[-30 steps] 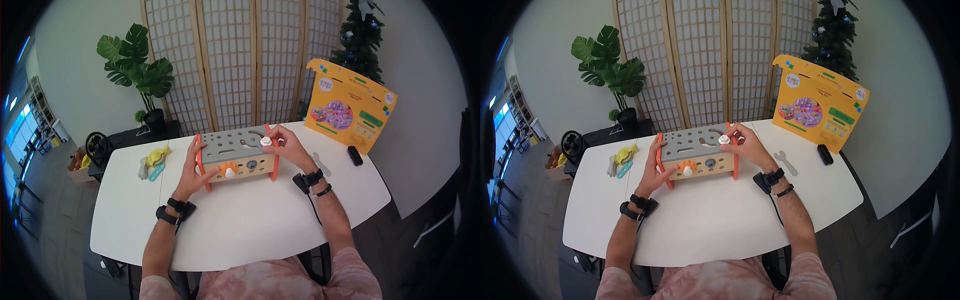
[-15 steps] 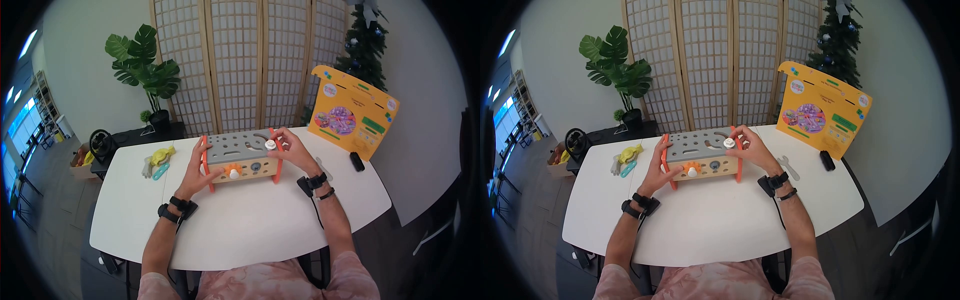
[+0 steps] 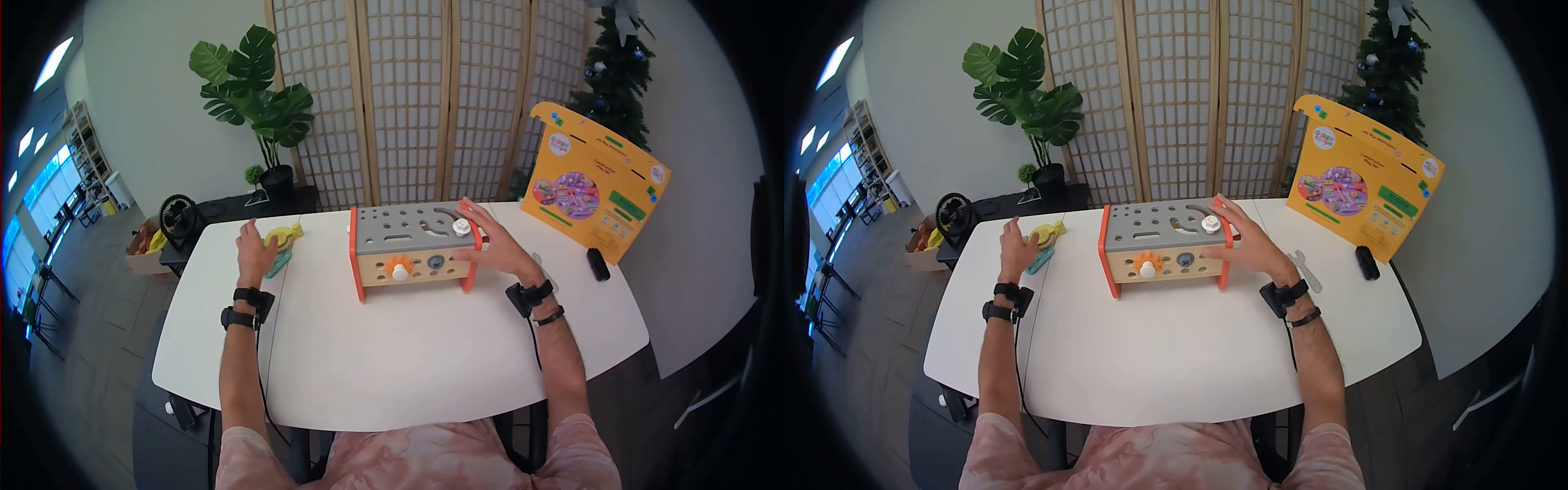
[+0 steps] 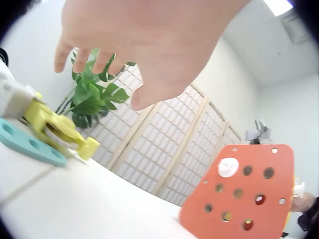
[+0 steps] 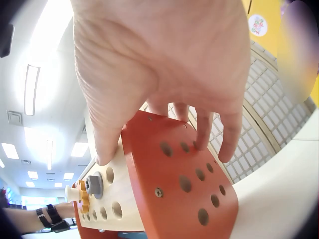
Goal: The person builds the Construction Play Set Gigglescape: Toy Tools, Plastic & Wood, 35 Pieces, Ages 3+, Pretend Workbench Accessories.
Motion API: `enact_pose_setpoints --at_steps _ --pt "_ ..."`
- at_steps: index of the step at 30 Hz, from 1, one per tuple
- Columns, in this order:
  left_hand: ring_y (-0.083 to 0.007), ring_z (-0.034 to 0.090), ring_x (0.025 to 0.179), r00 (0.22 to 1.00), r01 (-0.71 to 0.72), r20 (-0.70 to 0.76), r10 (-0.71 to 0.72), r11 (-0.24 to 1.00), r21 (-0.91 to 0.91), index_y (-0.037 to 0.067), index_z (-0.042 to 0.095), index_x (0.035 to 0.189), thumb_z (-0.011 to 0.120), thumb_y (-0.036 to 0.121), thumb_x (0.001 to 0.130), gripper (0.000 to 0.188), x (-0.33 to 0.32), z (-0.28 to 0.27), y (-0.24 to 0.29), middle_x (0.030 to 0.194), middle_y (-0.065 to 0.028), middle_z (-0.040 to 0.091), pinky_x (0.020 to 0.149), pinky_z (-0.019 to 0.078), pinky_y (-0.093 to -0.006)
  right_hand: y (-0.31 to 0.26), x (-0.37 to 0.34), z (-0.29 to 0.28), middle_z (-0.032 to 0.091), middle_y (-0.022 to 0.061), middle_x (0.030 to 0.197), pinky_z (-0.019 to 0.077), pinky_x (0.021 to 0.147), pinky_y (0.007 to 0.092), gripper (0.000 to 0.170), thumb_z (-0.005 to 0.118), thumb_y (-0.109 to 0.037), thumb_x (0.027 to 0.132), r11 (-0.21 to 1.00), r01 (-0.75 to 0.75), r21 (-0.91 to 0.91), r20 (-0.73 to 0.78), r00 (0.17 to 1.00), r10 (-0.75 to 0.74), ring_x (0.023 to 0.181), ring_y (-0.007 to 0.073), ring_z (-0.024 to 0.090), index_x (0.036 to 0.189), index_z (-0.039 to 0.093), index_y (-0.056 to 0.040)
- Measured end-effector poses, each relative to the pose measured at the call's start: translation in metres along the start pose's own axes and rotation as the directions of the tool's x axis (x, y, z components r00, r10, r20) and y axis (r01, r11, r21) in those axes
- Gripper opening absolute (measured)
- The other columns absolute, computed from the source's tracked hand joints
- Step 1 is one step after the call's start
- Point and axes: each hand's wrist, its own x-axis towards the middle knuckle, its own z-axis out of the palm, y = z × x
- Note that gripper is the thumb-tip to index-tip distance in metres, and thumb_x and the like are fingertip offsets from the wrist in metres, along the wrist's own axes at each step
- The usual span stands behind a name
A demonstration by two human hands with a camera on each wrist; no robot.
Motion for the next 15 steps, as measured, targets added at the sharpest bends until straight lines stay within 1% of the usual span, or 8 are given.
enact_pose_setpoints --at_steps 2,3,5,6,8,12,14,15 --pt "-0.0443 0.064 0.124 0.924 0.266 0.167 -0.343 0.894 0.361 -0.005 0.062 0.136 0.081 0.037 0.089 0.066 -0.005 -0.012 -0.018 0.139 -0.0272 0.064 0.103 0.0537 -0.0523 0.003 0.000 0.002 0.021 0.0176 0.179 0.0325 0.130 0.0474 0.099 0.094 -0.037 0.084 0.999 0.025 -0.020 -0.002 1.000 -0.025 0.165 0.0344 0.023 0.164 0.044 -0.0096" --pt "-0.0443 0.064 0.124 0.925 0.265 0.167 -0.342 0.894 0.362 -0.005 0.062 0.136 0.081 0.037 0.089 0.066 -0.006 -0.013 -0.032 0.139 -0.0272 0.064 0.103 0.0537 -0.0523 0.003 0.000 0.002 0.021 0.0176 0.179 0.0325 0.130 0.0474 0.099 0.094 -0.037 0.084 1.000 0.025 -0.018 -0.003 1.000 -0.025 0.165 0.0344 0.023 0.164 0.044 -0.0096" --pt "-0.0395 0.074 0.105 0.882 0.280 0.232 -0.411 0.851 0.445 -0.003 0.077 0.112 0.082 0.043 0.084 0.054 -0.009 -0.009 -0.056 0.116 -0.0238 0.076 0.092 0.0597 -0.0496 0.002 -0.001 0.002 0.020 0.0185 0.179 0.0322 0.130 0.0469 0.099 0.094 -0.036 0.084 1.000 0.013 -0.019 0.001 1.000 -0.013 0.166 0.0341 0.022 0.164 0.044 -0.0092" --pt "-0.0395 0.074 0.105 0.882 0.279 0.233 -0.410 0.852 0.444 -0.003 0.077 0.112 0.082 0.043 0.084 0.054 -0.010 -0.008 -0.061 0.116 -0.0238 0.076 0.092 0.0597 -0.0496 0.002 -0.001 0.002 0.020 0.0185 0.179 0.0322 0.130 0.0469 0.099 0.094 -0.036 0.084 1.000 0.012 -0.020 0.001 1.000 -0.012 0.166 0.0341 0.022 0.164 0.044 -0.0092" --pt "-0.0368 0.077 0.091 0.895 0.295 0.206 -0.396 0.871 0.393 0.000 0.082 0.095 0.081 0.043 0.084 0.044 -0.013 -0.013 -0.060 0.097 -0.0202 0.080 0.086 0.0622 -0.0460 0.002 -0.001 0.002 0.020 0.0187 0.179 0.0311 0.131 0.0472 0.098 0.094 -0.037 0.084 0.999 0.022 -0.029 0.003 1.000 -0.022 0.166 0.0341 0.022 0.164 0.044 -0.0084" --pt "-0.0359 0.078 0.090 0.896 0.258 0.229 -0.381 0.866 0.428 0.001 0.082 0.101 0.082 0.046 0.083 0.049 -0.001 -0.006 -0.064 0.100 -0.0209 0.080 0.084 0.0625 -0.0453 0.005 0.000 0.001 0.021 0.0188 0.179 0.0302 0.131 0.0475 0.098 0.094 -0.037 0.084 0.999 0.040 -0.024 -0.003 0.999 -0.040 0.166 0.0345 0.022 0.164 0.044 -0.0080" --pt "-0.0285 0.078 0.087 0.847 0.366 0.298 -0.440 0.890 0.272 0.001 0.082 0.099 0.080 0.046 0.089 0.046 0.007 -0.011 -0.048 0.095 -0.0138 0.081 0.080 0.0602 -0.0409 0.004 -0.001 0.001 0.021 0.0190 0.179 0.0295 0.131 0.0474 0.098 0.094 -0.037 0.084 0.998 0.031 -0.059 0.002 1.000 -0.031 0.166 0.0345 0.022 0.164 0.044 -0.0083" --pt "-0.0285 0.078 0.087 0.849 0.364 0.297 -0.437 0.891 0.270 0.001 0.082 0.099 0.080 0.046 0.089 0.046 0.013 -0.005 -0.045 0.095 -0.0138 0.081 0.080 0.0602 -0.0409 0.003 -0.001 0.001 0.021 0.0190 0.179 0.0295 0.131 0.0474 0.098 0.094 -0.037 0.084 0.998 0.031 -0.061 -0.001 0.999 -0.032 0.166 0.0345 0.022 0.164 0.044 -0.0083"
